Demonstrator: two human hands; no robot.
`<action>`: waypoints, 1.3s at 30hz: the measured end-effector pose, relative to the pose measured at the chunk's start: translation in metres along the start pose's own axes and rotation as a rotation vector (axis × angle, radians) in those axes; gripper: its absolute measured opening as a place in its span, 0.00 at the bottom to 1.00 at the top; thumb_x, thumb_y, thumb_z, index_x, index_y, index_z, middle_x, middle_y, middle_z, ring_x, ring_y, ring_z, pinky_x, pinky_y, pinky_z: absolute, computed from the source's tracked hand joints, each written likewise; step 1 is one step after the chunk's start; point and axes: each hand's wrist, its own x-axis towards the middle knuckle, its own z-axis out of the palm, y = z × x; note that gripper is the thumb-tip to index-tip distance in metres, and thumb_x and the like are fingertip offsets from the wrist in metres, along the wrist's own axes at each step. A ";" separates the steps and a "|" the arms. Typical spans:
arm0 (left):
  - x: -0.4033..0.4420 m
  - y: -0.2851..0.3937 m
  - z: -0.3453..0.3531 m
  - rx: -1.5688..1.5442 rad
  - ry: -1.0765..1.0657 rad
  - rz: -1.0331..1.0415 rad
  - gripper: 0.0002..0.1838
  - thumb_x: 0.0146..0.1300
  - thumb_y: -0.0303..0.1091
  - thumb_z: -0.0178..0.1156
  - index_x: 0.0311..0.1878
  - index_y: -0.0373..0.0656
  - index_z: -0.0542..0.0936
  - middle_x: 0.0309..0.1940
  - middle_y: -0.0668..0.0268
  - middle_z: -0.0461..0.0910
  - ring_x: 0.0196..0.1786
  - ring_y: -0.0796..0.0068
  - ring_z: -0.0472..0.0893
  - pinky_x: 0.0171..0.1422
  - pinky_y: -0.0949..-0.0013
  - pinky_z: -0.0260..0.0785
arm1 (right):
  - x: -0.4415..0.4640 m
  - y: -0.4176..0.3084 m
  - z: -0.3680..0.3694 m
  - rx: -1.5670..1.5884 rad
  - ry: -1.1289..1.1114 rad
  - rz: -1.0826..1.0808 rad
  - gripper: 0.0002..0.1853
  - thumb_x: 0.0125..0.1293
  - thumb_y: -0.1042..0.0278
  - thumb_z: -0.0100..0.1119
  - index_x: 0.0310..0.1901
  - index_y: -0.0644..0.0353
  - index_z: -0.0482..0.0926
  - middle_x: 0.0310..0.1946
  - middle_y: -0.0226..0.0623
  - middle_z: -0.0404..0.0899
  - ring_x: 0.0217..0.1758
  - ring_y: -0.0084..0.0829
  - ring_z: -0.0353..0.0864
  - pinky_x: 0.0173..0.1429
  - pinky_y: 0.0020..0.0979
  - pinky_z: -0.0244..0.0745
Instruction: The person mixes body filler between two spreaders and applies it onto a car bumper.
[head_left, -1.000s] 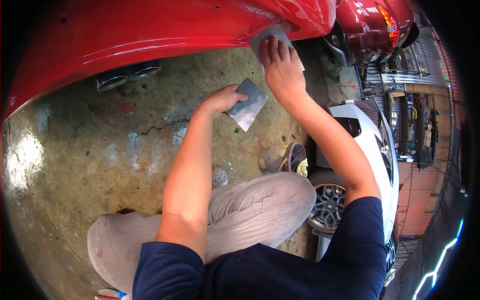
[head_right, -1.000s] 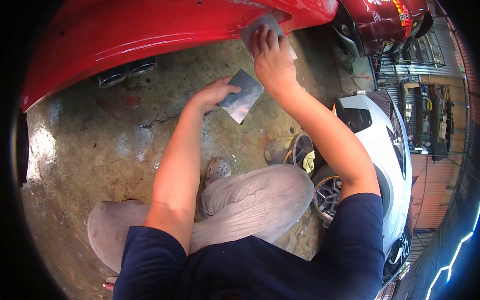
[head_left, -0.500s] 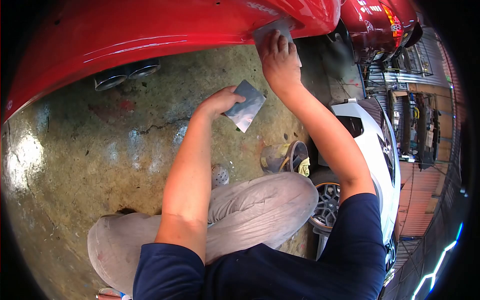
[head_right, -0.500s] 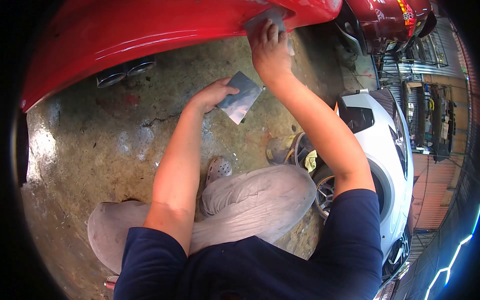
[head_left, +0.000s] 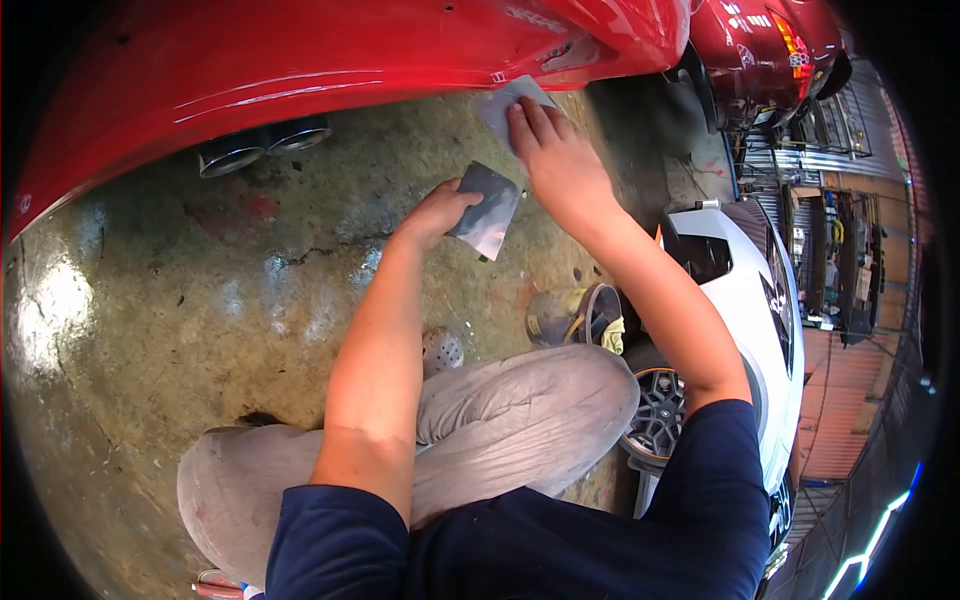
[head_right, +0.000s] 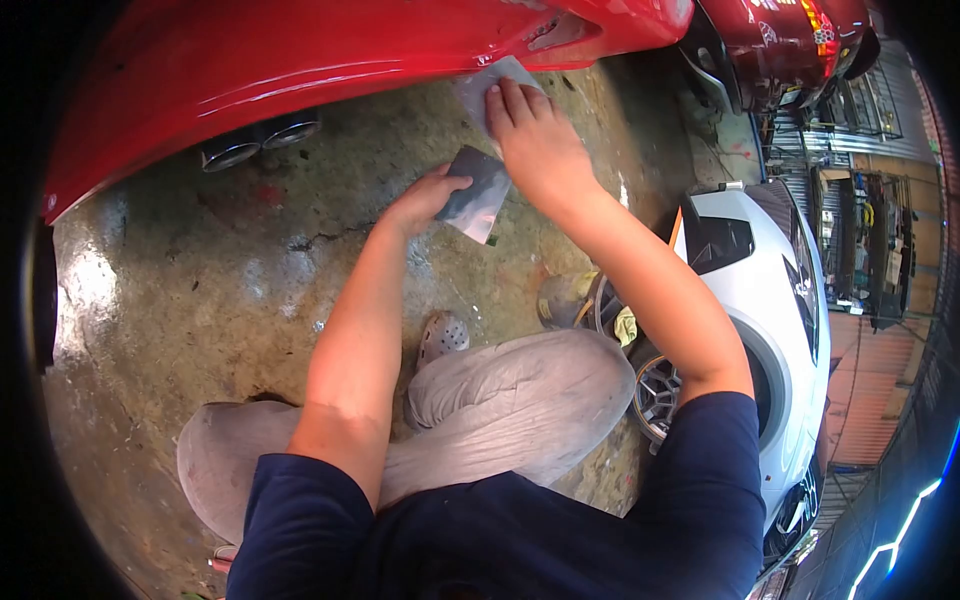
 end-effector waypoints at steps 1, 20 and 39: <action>0.002 0.001 0.000 -0.021 0.012 0.034 0.21 0.71 0.36 0.60 0.64 0.38 0.76 0.52 0.62 0.84 0.51 0.70 0.83 0.54 0.61 0.77 | -0.008 0.000 -0.015 0.052 -0.006 0.004 0.29 0.64 0.70 0.53 0.68 0.67 0.71 0.69 0.49 0.72 0.69 0.46 0.72 0.69 0.44 0.70; -0.038 0.083 0.020 -0.168 -0.133 0.139 0.30 0.71 0.37 0.64 0.73 0.40 0.70 0.63 0.64 0.79 0.62 0.73 0.78 0.68 0.67 0.70 | -0.116 0.020 -0.100 0.409 -0.318 -0.195 0.40 0.52 0.77 0.64 0.72 0.57 0.70 0.73 0.35 0.71 0.66 0.39 0.75 0.66 0.39 0.71; -0.022 0.078 0.028 -0.481 -0.062 0.301 0.23 0.73 0.35 0.61 0.68 0.44 0.73 0.59 0.62 0.81 0.59 0.67 0.82 0.63 0.59 0.77 | -0.128 0.006 -0.093 0.735 -0.302 -0.191 0.42 0.46 0.82 0.65 0.70 0.56 0.73 0.71 0.39 0.71 0.66 0.47 0.74 0.69 0.42 0.74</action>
